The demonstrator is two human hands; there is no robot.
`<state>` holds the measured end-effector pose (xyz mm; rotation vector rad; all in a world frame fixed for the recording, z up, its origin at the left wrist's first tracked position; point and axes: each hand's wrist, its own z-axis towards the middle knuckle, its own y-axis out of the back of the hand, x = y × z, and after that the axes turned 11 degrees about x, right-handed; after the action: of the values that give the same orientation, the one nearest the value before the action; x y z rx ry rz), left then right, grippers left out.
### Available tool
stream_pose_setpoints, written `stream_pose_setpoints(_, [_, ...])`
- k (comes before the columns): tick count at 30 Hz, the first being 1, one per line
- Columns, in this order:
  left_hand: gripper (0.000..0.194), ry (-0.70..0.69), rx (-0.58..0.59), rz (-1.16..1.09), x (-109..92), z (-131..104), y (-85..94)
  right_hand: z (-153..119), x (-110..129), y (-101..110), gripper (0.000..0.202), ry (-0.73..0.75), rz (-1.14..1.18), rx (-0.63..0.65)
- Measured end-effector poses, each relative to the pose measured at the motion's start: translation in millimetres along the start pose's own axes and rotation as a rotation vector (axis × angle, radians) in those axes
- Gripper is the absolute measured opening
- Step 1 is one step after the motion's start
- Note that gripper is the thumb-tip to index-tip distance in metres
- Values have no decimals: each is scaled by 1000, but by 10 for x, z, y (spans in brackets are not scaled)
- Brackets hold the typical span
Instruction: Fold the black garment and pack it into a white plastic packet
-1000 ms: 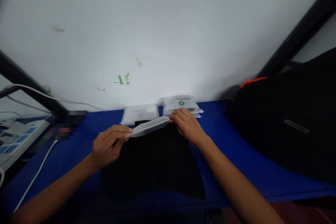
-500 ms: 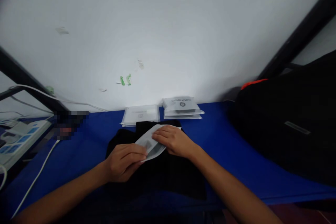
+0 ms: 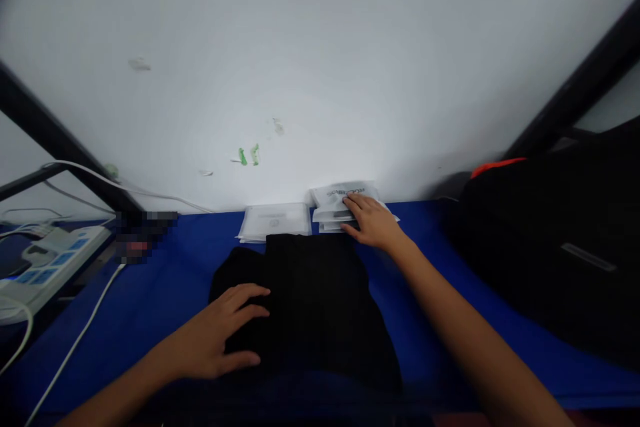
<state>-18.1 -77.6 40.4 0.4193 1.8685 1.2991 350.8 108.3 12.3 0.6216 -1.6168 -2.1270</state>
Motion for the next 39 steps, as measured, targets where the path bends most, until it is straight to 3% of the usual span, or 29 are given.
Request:
stream_pose_setpoints(5, [78,57,161,-55,75,-150,-61,-63,-4,-89,47,-36,-65,-56])
stream_pose_setpoints(12, [102,-10,130,-61,134,-238,-120,-149,30,46,42,-124,-105,-110])
stream_pose_setpoints(14, [92,-21,77,-84,119,-265,-129,-165,21,42,42,-135,-108,-113])
stream_pose_setpoints(18, [47,-21,12,-144,84,-327,-118,-228,56,45,46,-103,-59,-99])
stream_pose_setpoints(21, [24,-24,47,-158,84,-359,-109,-392,251,168,45,-55,78,-86])
stream_pose_setpoints(23, [16,-32,63,-166,99,-367,-108,-569,478,319,39,22,230,-3])
stream_pose_setpoints(26, [7,-25,72,-185,138,-363,-109,-873,865,564,27,179,515,340])
stream_pose_setpoints(29, [4,6,90,-213,182,-360,-103,-1116,1156,714,30,183,662,584])
stream_pose_setpoints(34, [8,-10,77,-269,226,-402,-80,-1312,1278,756,19,182,737,619])
stream_pose_setpoints(39, [13,42,-60,-332,277,-374,37,-1327,1093,773,12,165,827,568])
